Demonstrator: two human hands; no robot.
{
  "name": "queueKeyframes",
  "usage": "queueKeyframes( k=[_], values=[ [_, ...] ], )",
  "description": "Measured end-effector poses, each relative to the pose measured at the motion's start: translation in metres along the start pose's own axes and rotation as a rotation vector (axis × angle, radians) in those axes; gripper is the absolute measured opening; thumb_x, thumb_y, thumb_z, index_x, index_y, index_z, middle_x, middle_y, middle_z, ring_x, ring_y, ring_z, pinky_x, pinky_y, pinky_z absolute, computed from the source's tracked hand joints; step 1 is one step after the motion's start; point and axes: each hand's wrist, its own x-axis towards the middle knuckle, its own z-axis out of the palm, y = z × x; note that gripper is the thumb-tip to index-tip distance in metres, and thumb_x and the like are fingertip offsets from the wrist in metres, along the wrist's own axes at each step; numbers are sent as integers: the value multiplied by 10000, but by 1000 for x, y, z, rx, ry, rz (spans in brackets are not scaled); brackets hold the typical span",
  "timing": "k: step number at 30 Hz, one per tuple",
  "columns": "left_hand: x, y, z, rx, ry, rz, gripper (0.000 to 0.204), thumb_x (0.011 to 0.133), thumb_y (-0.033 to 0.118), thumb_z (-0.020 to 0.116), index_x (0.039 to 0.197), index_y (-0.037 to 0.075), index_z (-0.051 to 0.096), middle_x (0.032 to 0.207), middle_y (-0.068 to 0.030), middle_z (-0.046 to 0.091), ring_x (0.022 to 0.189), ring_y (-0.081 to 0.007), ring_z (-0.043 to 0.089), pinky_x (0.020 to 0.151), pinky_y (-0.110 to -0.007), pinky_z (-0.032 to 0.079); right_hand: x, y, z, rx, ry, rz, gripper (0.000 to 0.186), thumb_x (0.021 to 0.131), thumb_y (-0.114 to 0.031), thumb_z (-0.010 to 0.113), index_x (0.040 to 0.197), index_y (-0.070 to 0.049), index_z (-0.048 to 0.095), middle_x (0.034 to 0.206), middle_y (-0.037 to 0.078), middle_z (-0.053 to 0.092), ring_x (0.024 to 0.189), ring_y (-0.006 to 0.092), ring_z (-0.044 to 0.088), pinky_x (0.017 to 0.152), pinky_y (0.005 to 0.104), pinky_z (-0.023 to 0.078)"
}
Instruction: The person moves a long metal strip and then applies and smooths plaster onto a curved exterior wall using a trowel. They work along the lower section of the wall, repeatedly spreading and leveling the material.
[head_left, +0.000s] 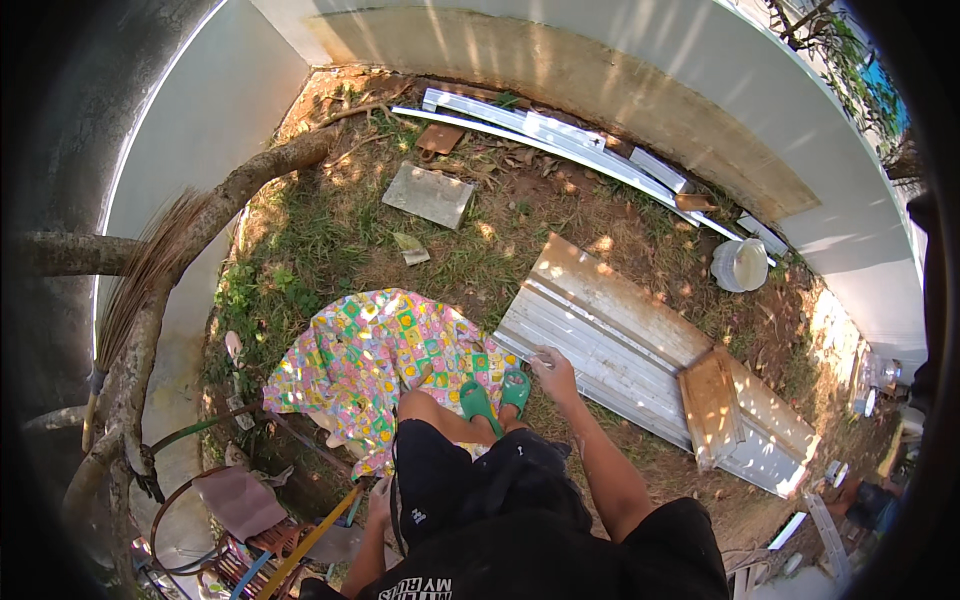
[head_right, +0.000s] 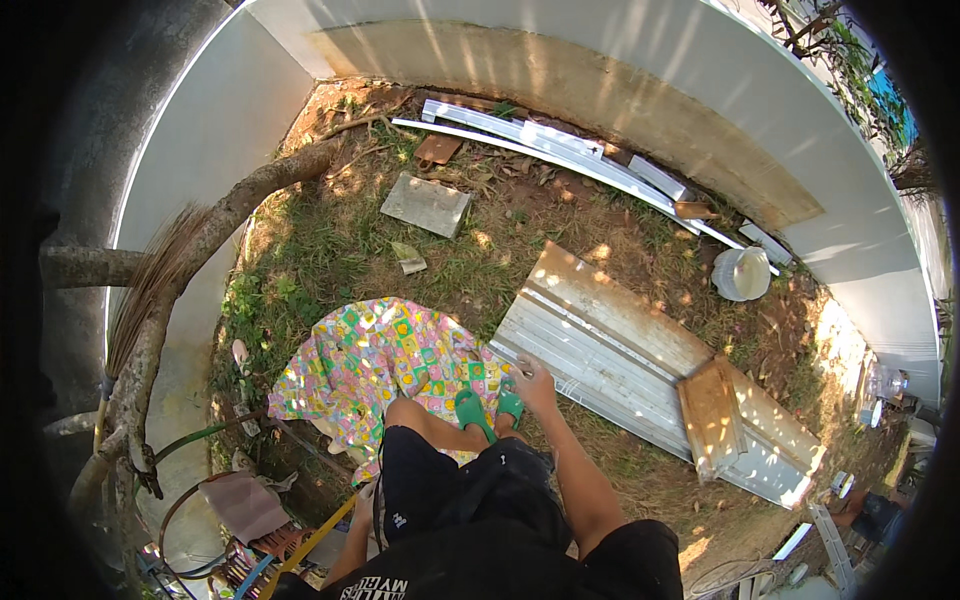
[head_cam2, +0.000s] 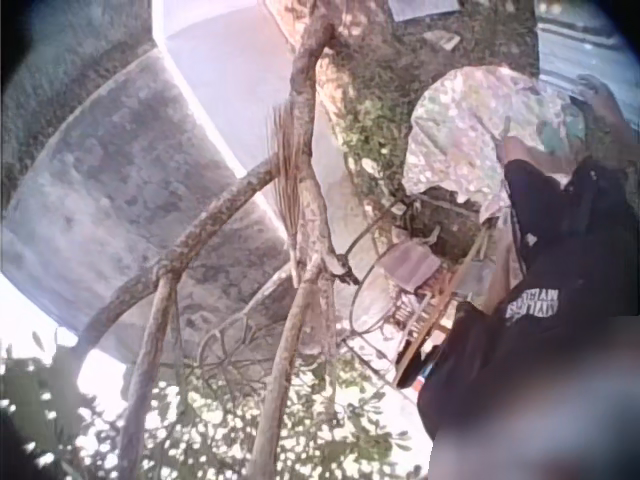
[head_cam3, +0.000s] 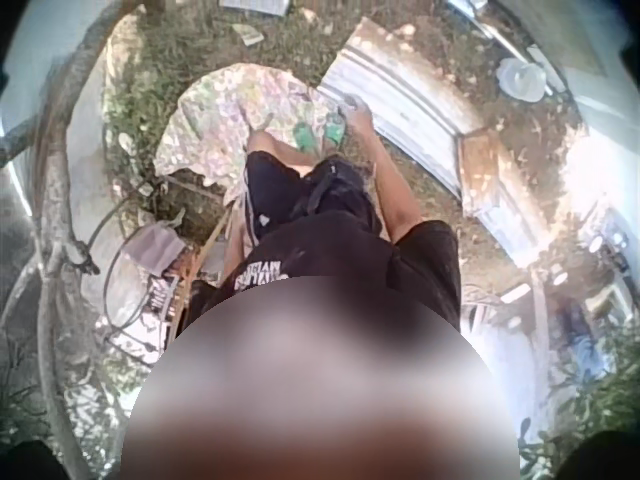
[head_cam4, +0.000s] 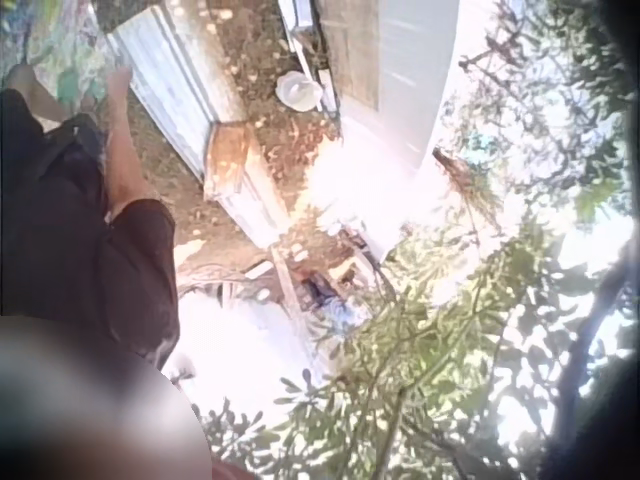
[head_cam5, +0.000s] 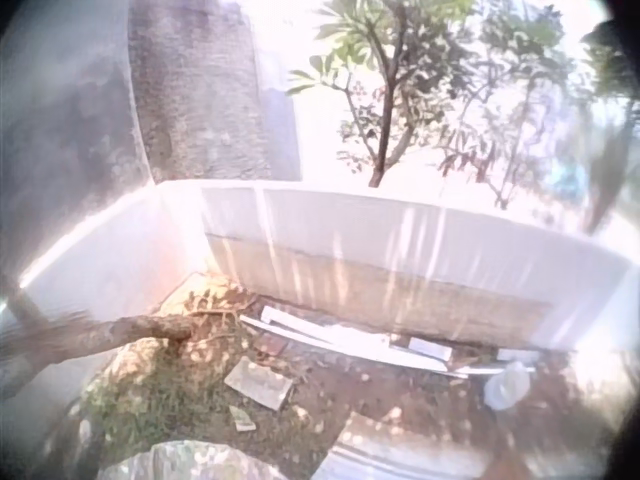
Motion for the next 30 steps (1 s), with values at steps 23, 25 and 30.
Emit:
queueKeyframes(
  k=[23, 25, 30],
  values=[
    [320, 503, -36, 66, -53, 343, 501, 919, 279, 526, 1329, 31, 382, 1112, -125, 586, 935, -181, 596, 755, -307, 500, 137, -73, 86, 8, 393, 271, 317, 801, -197, 651, 1026, 26, 633, 964, 178, 658, 901, 268, 641, 795, 333, 484],
    [331, 502, -29, 166, -76, 238, 511, 911, 277, 536, 1330, 33, 376, 1109, -145, 590, 954, -192, 602, 742, -312, 500, 153, -84, 93, 51, 431, 269, 312, 795, -197, 655, 1014, 24, 637, 954, 182, 657, 892, 269, 643, 790, 334, 486],
    [361, 465, -31, 543, -276, 34, 578, 867, 369, 573, 1300, 19, 421, 1105, -186, 599, 851, -211, 646, 745, -320, 497, 172, -69, 107, 97, 523, 439, 307, 779, -210, 670, 990, 12, 650, 934, 193, 659, 877, 282, 648, 789, 338, 487]
  ],
)
